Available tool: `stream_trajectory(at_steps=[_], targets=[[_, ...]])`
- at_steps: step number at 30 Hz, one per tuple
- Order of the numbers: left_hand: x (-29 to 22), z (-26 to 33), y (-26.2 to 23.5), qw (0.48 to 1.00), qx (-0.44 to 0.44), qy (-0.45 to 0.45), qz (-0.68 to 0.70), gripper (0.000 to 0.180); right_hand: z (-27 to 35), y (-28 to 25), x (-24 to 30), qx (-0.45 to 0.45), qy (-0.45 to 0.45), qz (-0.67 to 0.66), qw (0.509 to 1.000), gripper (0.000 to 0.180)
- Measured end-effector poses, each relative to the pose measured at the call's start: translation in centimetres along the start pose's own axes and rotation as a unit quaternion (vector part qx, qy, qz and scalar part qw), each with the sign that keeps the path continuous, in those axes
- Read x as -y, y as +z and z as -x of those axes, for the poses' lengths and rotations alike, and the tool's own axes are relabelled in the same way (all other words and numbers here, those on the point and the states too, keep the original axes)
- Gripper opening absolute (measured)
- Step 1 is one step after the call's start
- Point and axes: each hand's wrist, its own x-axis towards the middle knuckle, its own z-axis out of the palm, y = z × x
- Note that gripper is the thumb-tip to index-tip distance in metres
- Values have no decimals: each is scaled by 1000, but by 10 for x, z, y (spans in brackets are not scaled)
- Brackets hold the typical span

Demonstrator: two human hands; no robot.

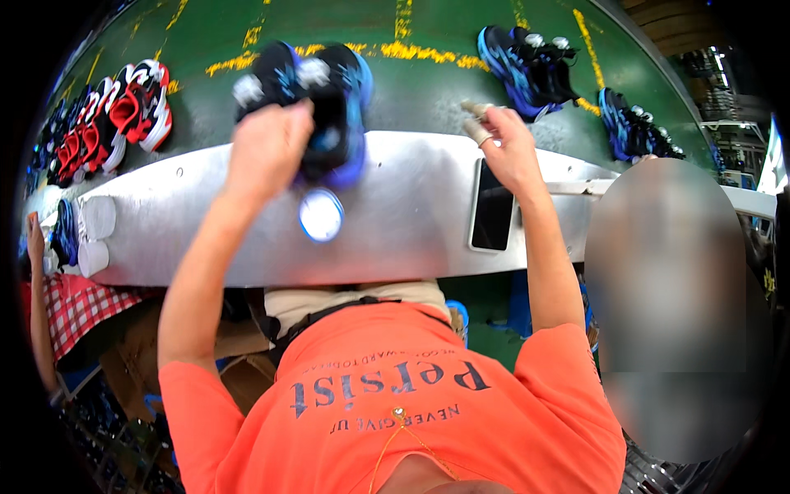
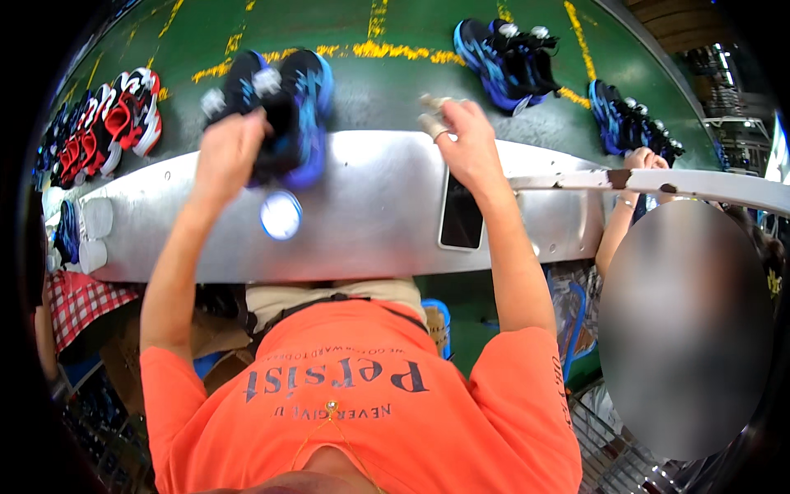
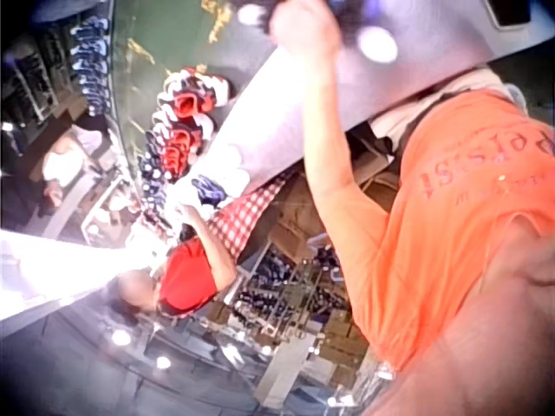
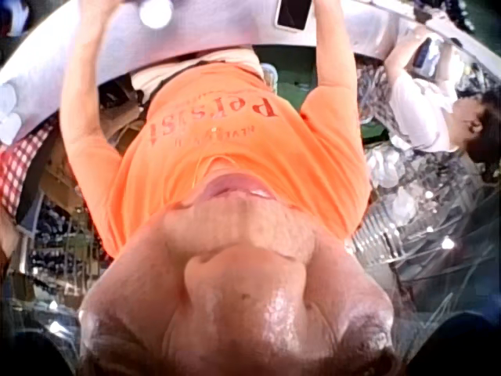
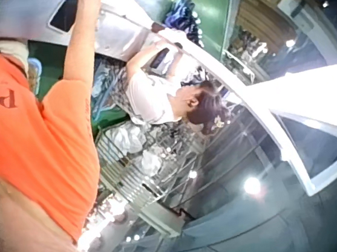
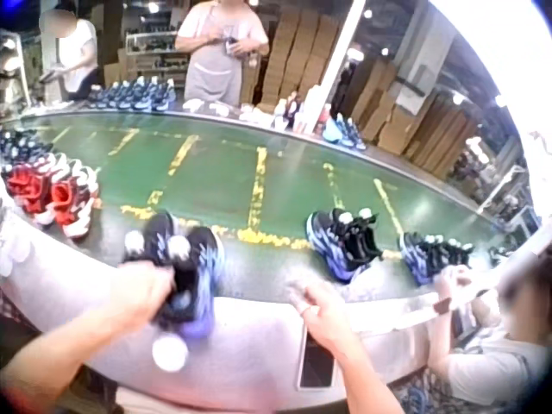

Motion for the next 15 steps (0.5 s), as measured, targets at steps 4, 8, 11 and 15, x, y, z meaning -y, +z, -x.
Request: stream_trajectory(at_steps=[4, 8, 11, 15], targets=[[106, -59, 5, 988, 34, -15, -151, 27, -65, -48, -57, -154, -101, 181, 966, 47], [167, -41, 23, 967, 74, -224, -99, 36, -124, -43, -94, -151, 160, 278, 935, 33], [115, -2, 35, 966, -202, -130, -92, 25, -142, -45, -133, -188, 166, 315, 916, 36], [48, 54, 18, 966, -195, -158, 61, 17, -143, -79, -163, -183, 160, 273, 931, 45]])
